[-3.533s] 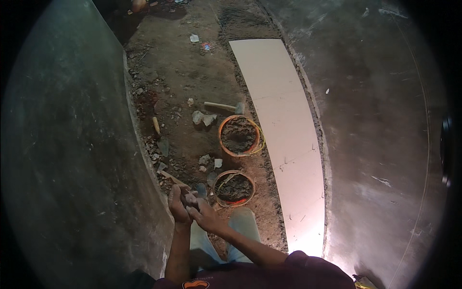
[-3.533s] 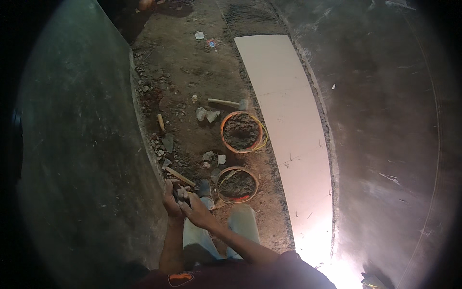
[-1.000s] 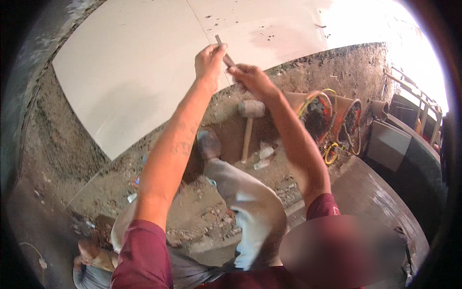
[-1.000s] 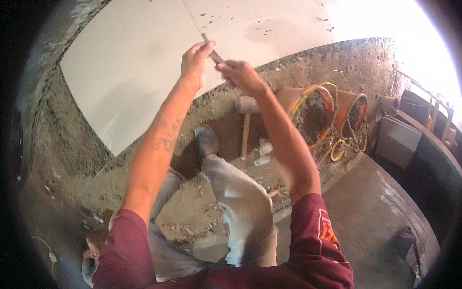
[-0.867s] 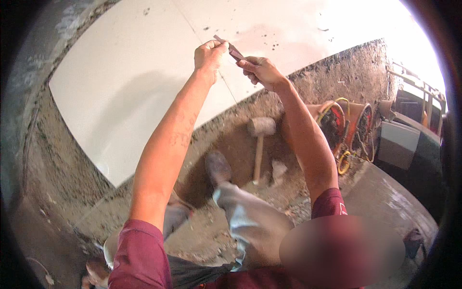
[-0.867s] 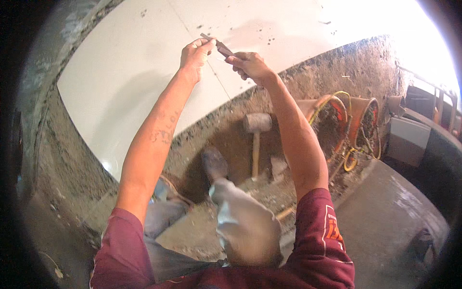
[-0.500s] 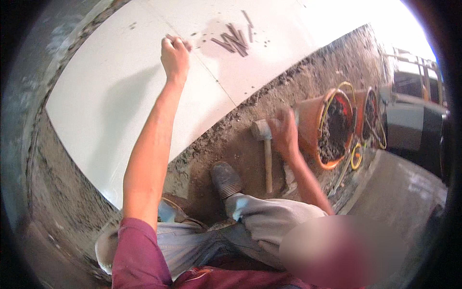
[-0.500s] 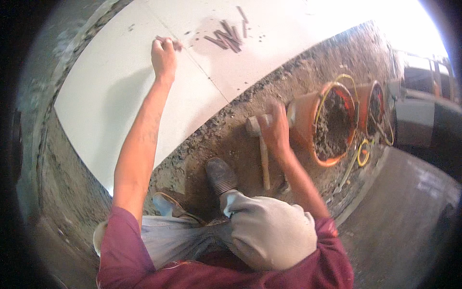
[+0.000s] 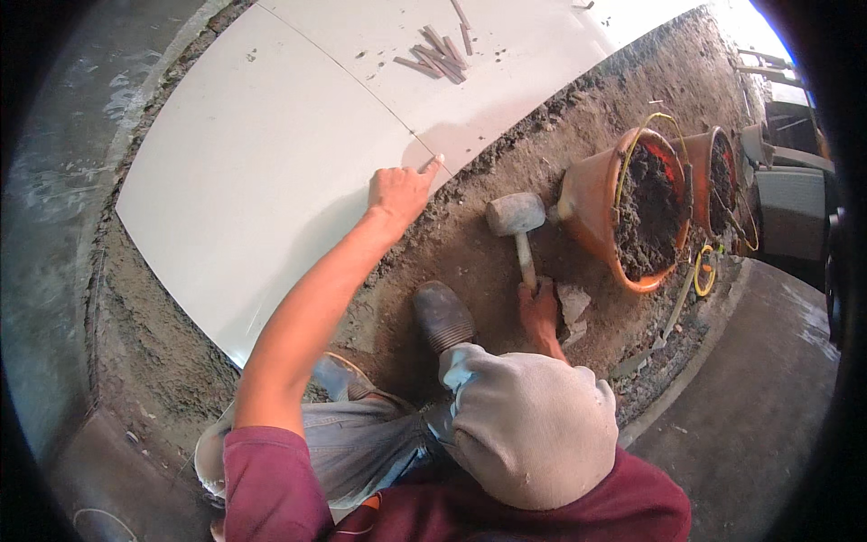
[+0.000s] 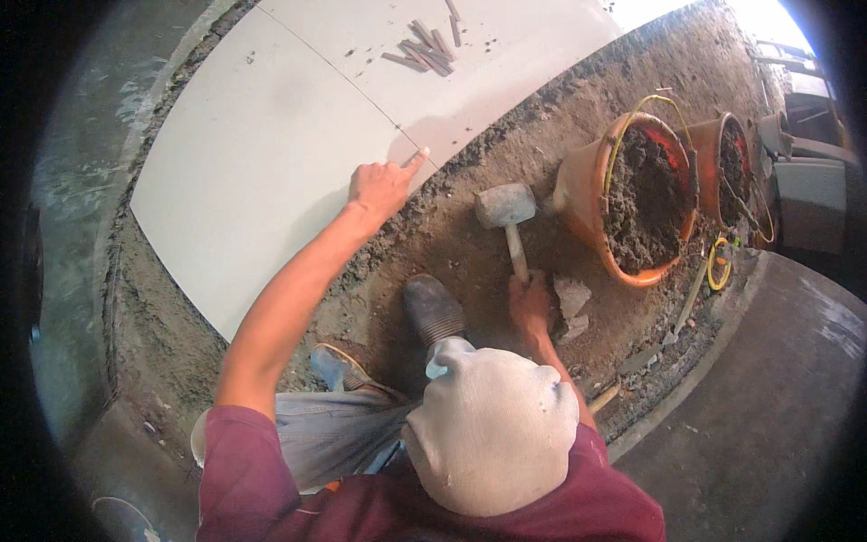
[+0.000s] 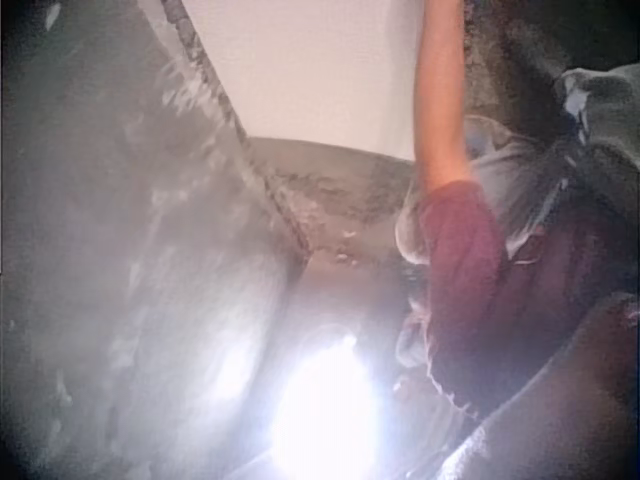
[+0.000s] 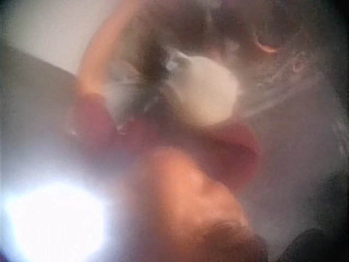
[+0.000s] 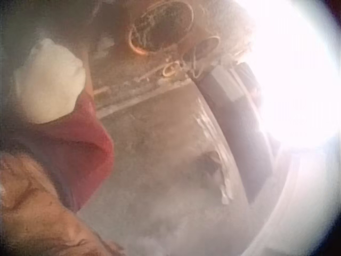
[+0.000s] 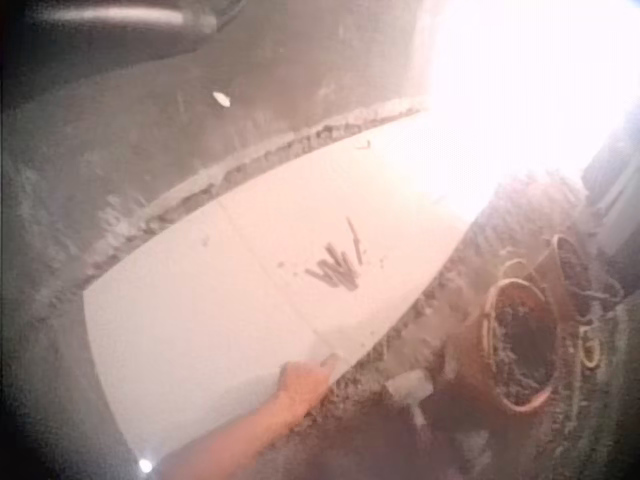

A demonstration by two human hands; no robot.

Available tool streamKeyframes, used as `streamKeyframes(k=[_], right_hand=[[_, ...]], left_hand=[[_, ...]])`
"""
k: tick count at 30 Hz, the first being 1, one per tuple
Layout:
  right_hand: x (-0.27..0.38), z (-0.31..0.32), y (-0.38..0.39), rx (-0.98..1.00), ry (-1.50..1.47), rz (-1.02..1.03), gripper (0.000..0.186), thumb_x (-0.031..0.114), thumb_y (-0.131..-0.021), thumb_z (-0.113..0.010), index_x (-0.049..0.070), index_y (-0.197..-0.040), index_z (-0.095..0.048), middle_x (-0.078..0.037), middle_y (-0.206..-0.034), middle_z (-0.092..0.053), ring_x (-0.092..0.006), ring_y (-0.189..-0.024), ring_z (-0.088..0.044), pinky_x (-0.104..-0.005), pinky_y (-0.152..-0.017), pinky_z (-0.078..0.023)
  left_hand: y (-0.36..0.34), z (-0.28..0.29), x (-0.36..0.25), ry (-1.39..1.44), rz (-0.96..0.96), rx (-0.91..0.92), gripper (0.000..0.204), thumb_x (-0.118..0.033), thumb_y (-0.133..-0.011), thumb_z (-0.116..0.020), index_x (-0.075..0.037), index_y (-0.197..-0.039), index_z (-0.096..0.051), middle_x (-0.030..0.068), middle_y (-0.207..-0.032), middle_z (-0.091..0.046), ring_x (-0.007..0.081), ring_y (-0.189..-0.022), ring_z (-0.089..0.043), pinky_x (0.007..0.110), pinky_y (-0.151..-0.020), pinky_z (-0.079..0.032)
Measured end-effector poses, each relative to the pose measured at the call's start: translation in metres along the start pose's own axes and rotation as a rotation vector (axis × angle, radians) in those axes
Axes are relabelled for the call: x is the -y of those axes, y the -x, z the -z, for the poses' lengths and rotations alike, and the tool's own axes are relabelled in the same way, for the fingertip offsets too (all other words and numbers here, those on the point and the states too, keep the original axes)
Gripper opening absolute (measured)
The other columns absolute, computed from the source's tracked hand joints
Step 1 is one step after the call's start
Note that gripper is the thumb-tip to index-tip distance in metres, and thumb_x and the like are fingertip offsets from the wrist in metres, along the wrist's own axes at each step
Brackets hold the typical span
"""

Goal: The person kneels on the floor and uses a rubber mallet to tap a white tile into place on a bed of mortar. They then use a trowel to apply mortar into the gaps between tiles and insert plastic spacers to maintain alignment.

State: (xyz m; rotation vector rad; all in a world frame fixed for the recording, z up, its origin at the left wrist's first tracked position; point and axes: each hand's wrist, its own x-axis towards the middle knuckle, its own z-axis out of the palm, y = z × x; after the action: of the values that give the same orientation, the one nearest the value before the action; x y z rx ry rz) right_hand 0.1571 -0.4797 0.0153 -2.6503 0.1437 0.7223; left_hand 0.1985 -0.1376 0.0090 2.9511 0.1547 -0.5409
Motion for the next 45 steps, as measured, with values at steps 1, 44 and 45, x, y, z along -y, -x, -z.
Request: streamKeyframes(k=[1,44,45], right_hand=[[0.006,0.003,0.005,-0.051,-0.014,-0.017,0.037,0.033,-0.095,-0.061,0.002,-0.115,-0.057,-0.022,-0.096,-0.067,-0.0377,-0.089,-0.066,-0.0466,-0.078,-0.051],[0.298,-0.015,-0.006,0.347,-0.314,0.992,0.060,0.027,-0.104,-0.048,0.016,-0.157,-0.023,-0.021,-0.082,-0.067,-0.0369,-0.072,-0.068,-0.0445,-0.068,-0.052],[0.306,-0.013,-0.005,0.432,-0.280,0.887,0.060,0.026,-0.104,-0.048,0.015,-0.157,-0.023,-0.023,-0.086,-0.067,-0.0379,-0.075,-0.068,-0.0441,-0.070,-0.052]], left_hand=[[0.000,0.001,-0.003,-0.023,0.003,0.006,0.065,-0.010,-0.093,-0.049,-0.033,-0.153,-0.037,0.0083,-0.082,-0.071,0.0268,-0.073,-0.071,0.042,-0.064,-0.056],[0.101,-0.004,0.204,0.279,0.604,0.244,0.135,-0.074,-0.063,-0.078,-0.022,-0.160,0.001,0.0164,-0.134,-0.062,0.0347,-0.116,-0.064,0.048,-0.095,-0.053],[0.101,0.001,0.221,0.306,0.668,0.204,0.134,-0.073,-0.063,-0.078,-0.022,-0.160,0.000,0.0162,-0.133,-0.062,0.0350,-0.116,-0.064,0.048,-0.096,-0.052]])
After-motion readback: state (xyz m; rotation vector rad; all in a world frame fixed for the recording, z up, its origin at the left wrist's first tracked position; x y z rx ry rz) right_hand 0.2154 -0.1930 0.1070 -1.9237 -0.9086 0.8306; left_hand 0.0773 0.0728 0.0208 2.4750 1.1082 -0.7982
